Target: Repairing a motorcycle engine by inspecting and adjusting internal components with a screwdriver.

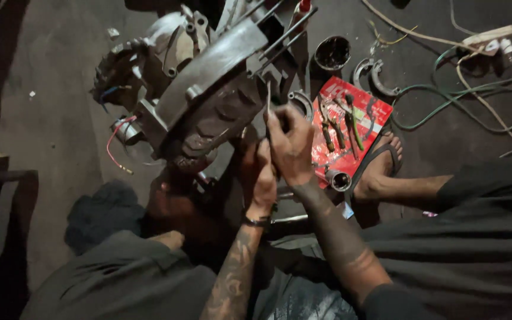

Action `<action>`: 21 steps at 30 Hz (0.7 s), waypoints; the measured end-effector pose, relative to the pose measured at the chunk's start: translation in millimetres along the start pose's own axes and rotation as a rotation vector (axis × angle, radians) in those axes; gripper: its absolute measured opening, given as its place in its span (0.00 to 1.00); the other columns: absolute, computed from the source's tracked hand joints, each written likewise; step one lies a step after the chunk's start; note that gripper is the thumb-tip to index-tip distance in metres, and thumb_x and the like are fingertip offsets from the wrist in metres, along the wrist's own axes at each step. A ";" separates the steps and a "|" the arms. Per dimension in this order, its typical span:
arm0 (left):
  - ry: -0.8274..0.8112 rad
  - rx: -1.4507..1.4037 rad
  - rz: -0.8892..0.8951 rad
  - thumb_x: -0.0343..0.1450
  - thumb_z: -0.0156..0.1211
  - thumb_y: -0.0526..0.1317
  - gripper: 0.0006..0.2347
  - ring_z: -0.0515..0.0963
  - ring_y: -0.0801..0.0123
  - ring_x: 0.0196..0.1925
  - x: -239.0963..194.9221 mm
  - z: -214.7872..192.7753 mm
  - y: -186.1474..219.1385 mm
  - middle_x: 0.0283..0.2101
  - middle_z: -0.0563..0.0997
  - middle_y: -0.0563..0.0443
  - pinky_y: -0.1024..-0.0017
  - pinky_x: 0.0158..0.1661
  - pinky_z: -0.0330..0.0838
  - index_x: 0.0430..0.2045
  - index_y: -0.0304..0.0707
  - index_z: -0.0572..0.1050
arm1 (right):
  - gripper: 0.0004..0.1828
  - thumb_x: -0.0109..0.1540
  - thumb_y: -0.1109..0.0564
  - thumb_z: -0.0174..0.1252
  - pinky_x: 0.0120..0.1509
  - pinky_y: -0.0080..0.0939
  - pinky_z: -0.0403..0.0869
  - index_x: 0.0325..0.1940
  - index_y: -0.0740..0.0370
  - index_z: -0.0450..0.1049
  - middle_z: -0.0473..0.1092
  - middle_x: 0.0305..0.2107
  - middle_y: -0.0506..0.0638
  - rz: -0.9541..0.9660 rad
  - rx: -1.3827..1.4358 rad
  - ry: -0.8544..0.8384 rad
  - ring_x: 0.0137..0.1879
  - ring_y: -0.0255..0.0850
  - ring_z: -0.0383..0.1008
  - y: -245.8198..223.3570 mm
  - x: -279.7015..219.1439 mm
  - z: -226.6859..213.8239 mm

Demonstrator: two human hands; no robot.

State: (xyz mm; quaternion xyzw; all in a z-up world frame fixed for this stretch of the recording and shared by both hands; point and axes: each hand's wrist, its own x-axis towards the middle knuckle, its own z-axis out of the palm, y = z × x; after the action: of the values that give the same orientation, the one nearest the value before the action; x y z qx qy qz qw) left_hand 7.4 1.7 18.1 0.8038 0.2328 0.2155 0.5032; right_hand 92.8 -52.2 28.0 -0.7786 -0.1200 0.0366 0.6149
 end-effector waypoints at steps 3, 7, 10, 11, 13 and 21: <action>0.071 -0.216 -0.109 0.79 0.48 0.42 0.14 0.80 0.46 0.48 -24.2 40.0 -61.9 0.41 0.80 0.32 0.55 0.52 0.72 0.41 0.27 0.77 | 0.09 0.67 0.57 0.59 0.33 0.37 0.67 0.36 0.64 0.78 0.67 0.20 0.49 0.044 0.058 -0.019 0.31 0.35 0.65 11.6 -6.6 -2.0; 0.069 0.040 -0.156 0.78 0.51 0.49 0.14 0.83 0.60 0.50 -10.1 33.6 -51.7 0.46 0.83 0.44 0.67 0.52 0.75 0.49 0.41 0.77 | 0.08 0.66 0.58 0.58 0.34 0.42 0.69 0.36 0.64 0.77 0.70 0.21 0.55 -0.030 0.060 -0.023 0.31 0.37 0.66 11.4 7.0 2.2; 0.053 -0.148 -0.243 0.78 0.50 0.48 0.15 0.81 0.49 0.52 -13.5 20.4 -22.1 0.46 0.82 0.36 0.59 0.53 0.74 0.49 0.36 0.75 | 0.08 0.67 0.58 0.57 0.35 0.39 0.71 0.37 0.62 0.78 0.71 0.22 0.54 -0.038 0.080 -0.034 0.31 0.36 0.68 12.9 1.6 3.6; 0.042 -0.155 -0.290 0.78 0.49 0.49 0.17 0.81 0.46 0.53 -18.8 20.2 -21.3 0.47 0.82 0.35 0.57 0.53 0.75 0.51 0.35 0.75 | 0.08 0.68 0.58 0.56 0.36 0.41 0.73 0.38 0.63 0.78 0.71 0.22 0.56 -0.032 0.073 -0.041 0.31 0.39 0.70 15.3 -2.3 3.0; 0.031 -0.175 -0.292 0.78 0.49 0.51 0.18 0.80 0.44 0.54 -6.8 19.3 -15.2 0.49 0.81 0.35 0.55 0.53 0.75 0.52 0.35 0.74 | 0.09 0.69 0.58 0.55 0.38 0.42 0.74 0.39 0.65 0.78 0.71 0.23 0.58 -0.065 0.073 -0.023 0.31 0.42 0.71 14.7 5.9 4.3; 0.170 -0.112 -0.324 0.76 0.53 0.55 0.20 0.81 0.55 0.57 18.0 23.9 19.8 0.51 0.82 0.41 0.60 0.59 0.72 0.54 0.40 0.74 | 0.10 0.69 0.56 0.55 0.40 0.48 0.75 0.38 0.65 0.77 0.72 0.25 0.64 -0.081 0.089 -0.020 0.33 0.50 0.76 -0.8 16.0 -0.7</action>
State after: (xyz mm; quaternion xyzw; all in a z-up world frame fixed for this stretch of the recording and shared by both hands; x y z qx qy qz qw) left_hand 38.8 -12.2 28.6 0.7054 0.3882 0.2114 0.5540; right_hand 108.4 -48.9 30.4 -0.7447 -0.1557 0.0249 0.6485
